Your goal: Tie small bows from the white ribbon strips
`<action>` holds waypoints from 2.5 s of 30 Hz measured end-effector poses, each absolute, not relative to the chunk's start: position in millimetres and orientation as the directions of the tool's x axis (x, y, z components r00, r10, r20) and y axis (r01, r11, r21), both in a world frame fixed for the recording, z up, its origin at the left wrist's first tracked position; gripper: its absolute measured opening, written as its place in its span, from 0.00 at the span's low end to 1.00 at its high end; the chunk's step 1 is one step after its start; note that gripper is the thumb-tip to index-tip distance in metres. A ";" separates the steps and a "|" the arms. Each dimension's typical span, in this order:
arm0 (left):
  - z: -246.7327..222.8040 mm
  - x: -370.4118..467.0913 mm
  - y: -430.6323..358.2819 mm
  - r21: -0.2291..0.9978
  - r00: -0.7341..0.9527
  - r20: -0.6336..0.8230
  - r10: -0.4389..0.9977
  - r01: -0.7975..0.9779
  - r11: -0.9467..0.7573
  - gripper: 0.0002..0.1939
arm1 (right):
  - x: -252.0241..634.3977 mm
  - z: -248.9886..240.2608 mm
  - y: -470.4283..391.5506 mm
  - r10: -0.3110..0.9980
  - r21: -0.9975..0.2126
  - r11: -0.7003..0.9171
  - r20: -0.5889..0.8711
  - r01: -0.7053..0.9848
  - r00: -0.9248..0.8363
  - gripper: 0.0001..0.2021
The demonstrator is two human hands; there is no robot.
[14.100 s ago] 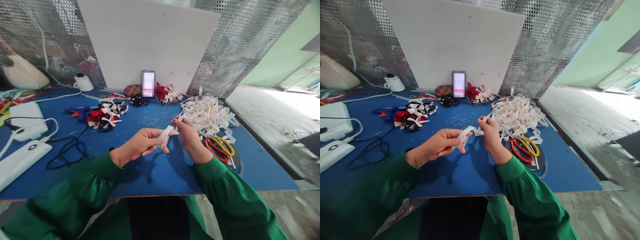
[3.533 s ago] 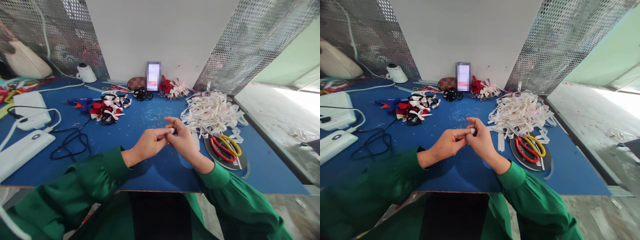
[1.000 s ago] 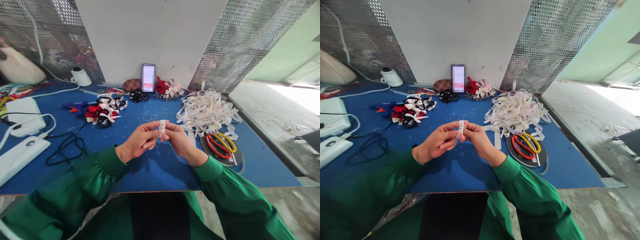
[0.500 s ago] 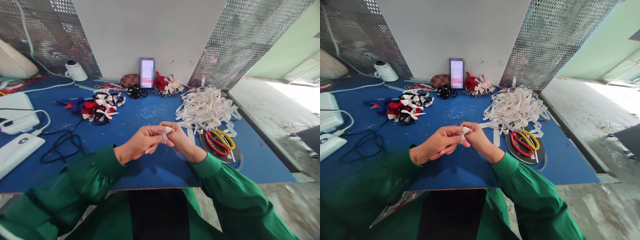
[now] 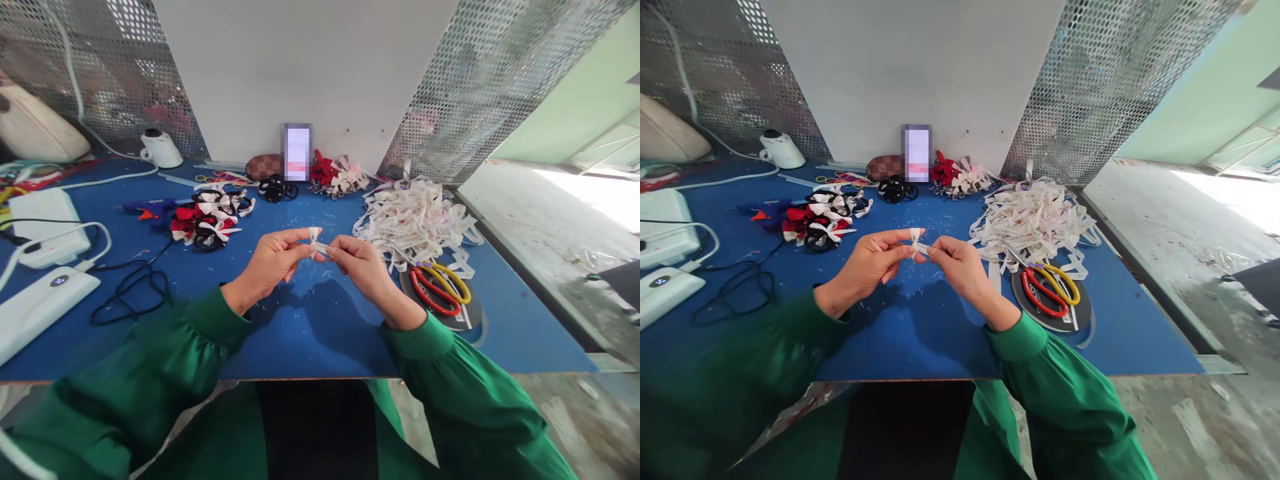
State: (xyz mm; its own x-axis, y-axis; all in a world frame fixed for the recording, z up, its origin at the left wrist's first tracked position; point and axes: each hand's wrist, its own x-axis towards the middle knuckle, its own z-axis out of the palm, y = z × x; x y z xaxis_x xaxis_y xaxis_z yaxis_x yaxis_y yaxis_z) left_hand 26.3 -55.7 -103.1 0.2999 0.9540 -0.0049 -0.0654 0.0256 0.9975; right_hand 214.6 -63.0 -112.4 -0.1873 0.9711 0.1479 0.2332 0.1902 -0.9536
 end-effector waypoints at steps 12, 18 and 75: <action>-117.7 37.2 -66.6 0.972 0.301 0.158 0.940 0.121 -0.202 0.16 | 200.2 -111.2 -85.8 0.858 -0.741 0.513 0.449 0.433 -0.249 0.13; -122.2 36.7 -62.0 0.985 0.292 0.054 0.955 0.139 -0.099 0.15 | 198.4 -115.6 -84.2 0.725 -0.395 0.650 0.579 0.649 -0.374 0.13; -112.7 42.5 -70.2 0.973 0.330 -0.156 0.931 -0.113 0.203 0.18 | 194.5 -128.5 -66.1 0.997 -0.966 0.077 0.082 -0.246 -0.010 0.11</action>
